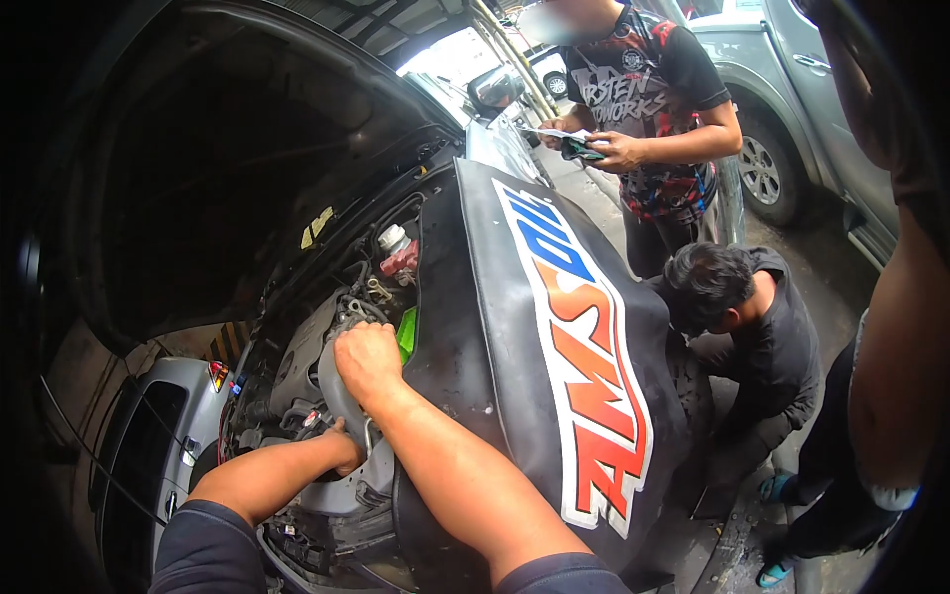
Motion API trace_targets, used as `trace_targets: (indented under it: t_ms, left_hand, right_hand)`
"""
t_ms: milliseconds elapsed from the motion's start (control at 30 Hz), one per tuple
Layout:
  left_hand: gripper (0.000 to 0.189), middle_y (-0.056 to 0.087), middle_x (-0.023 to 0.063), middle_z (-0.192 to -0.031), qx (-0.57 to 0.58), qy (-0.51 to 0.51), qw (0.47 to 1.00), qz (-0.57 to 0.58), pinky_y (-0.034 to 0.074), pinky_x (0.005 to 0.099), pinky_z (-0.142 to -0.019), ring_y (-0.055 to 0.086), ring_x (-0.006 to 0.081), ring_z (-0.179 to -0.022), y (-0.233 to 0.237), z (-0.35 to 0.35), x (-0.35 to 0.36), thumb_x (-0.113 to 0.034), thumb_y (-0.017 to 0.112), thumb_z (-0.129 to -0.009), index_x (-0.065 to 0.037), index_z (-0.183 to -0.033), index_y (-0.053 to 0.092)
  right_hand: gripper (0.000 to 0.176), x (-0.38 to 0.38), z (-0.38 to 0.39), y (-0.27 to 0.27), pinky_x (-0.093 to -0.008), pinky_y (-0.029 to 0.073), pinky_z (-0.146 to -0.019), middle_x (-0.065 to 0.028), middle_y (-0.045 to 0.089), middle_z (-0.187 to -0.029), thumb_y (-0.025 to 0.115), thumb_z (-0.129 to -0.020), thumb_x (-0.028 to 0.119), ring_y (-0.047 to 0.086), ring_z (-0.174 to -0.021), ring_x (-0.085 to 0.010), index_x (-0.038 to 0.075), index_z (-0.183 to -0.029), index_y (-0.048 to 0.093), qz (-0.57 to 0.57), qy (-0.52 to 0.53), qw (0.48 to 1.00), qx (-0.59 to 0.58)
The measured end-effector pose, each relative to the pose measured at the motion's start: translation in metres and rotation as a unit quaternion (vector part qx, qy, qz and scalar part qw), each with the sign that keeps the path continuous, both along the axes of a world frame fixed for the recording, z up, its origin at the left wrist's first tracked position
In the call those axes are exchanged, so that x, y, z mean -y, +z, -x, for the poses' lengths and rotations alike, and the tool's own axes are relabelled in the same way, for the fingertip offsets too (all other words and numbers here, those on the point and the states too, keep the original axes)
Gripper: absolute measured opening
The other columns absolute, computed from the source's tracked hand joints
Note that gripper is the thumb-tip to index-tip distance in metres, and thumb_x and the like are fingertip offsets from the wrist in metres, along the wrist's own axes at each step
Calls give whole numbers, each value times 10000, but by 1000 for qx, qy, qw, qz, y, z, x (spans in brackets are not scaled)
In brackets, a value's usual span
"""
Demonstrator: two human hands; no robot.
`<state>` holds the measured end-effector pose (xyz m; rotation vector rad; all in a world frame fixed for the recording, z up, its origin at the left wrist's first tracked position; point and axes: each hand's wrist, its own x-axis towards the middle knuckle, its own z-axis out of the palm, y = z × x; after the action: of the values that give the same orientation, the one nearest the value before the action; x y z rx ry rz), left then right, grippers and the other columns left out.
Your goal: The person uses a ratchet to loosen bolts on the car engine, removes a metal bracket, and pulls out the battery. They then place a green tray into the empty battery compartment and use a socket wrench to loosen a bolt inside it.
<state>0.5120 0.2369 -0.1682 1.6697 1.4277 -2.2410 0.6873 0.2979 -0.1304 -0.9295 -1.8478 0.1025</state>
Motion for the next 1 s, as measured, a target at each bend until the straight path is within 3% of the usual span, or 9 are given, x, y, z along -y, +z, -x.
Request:
trace_targets:
  t_ms: [200,367,700,800,900,1000]
  left_hand:
    - [567,490,94,-1511,-43,-21,999,-14,100,635,-1186,388,290,-1448,20,-50,15,-163,636,-844,-155,-1407,570]
    - [632,488,117,-1508,-23,-3,1000,7,73,624,-1190,359,323,-1459,0,-4,-1,-226,662,-856,-187,-1467,507]
    - [614,464,95,-1531,-18,-19,1000,8,79,613,-1194,359,330,-1456,6,-10,3,-263,643,-882,-204,-1475,496]
    - [567,532,52,-1475,-25,-41,999,1,84,650,-1186,397,318,-1432,9,-25,12,-166,619,-850,-179,-1414,561]
    - [598,527,63,-1477,-21,-45,999,9,72,660,-1182,393,320,-1434,9,-21,13,-123,608,-832,-177,-1425,550]
    - [600,490,87,-1510,2,-29,1000,7,76,636,-1188,372,326,-1450,6,-4,6,-172,622,-850,-205,-1443,537]
  right_hand:
    - [139,0,-1,-1,-437,510,-758,-143,688,-870,603,-826,130,684,-858,-304,53,-869,711,2,-3,1000,5]
    - [136,0,1,-2,-429,511,-759,-142,693,-872,613,-817,132,686,-854,-297,58,-858,719,6,-8,1000,4]
    - [134,0,0,0,-427,511,-761,-138,700,-869,614,-812,131,687,-853,-290,61,-838,726,14,-8,1000,13]
    - [136,0,0,-1,-425,510,-760,-134,701,-867,613,-813,133,687,-852,-290,61,-834,727,13,-9,1000,14]
    - [135,-2,1,0,-422,509,-758,-133,701,-866,614,-812,134,687,-850,-290,61,-829,727,15,-5,1000,15]
    - [135,-2,2,-2,-419,507,-758,-130,703,-866,617,-808,136,686,-850,-287,63,-827,729,18,-8,1000,15]
